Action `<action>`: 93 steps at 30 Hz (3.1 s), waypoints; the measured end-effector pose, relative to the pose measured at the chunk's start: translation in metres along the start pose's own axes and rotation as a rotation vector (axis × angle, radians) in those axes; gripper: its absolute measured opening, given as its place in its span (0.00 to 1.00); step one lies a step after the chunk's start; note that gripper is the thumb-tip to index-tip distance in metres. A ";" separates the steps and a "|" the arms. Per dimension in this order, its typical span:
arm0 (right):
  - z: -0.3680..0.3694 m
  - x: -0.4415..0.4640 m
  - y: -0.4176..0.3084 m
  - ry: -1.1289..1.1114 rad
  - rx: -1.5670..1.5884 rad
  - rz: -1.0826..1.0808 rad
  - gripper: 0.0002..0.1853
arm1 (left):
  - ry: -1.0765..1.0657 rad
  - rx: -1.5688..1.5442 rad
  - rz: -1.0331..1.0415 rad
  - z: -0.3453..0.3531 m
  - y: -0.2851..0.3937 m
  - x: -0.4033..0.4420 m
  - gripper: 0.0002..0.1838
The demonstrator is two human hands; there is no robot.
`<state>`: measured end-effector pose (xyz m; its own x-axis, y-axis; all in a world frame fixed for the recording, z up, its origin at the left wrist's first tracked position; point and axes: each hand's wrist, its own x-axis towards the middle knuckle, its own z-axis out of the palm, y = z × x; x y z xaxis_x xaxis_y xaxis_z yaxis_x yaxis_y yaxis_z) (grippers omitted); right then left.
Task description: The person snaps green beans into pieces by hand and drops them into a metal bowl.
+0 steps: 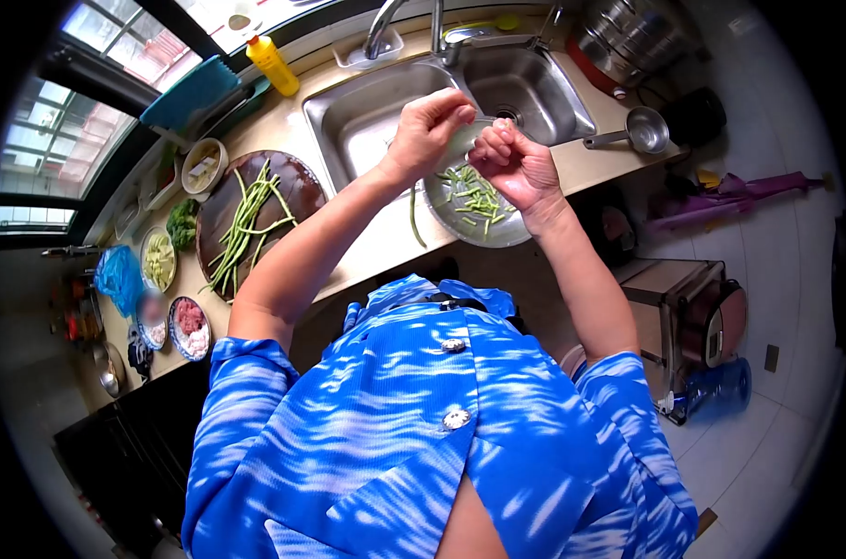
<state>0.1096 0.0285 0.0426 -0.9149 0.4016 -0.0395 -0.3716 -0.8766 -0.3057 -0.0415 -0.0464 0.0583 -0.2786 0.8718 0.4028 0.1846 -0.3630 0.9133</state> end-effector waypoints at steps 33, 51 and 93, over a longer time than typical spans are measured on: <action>-0.024 -0.002 -0.032 -0.183 -0.135 0.147 0.11 | -0.234 0.666 0.398 0.012 0.010 0.022 0.09; -0.012 -0.001 -0.032 0.072 -1.890 -0.437 0.09 | -0.396 0.547 0.023 0.012 -0.027 0.020 0.15; -0.061 0.002 -0.025 0.281 -0.396 0.031 0.15 | -0.249 0.406 0.152 0.029 -0.022 0.013 0.04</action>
<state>0.1271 0.0672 -0.0077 -0.8264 0.4807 -0.2933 -0.2064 -0.7431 -0.6366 -0.0216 -0.0171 0.0415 0.0047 0.8890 0.4579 0.5719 -0.3781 0.7280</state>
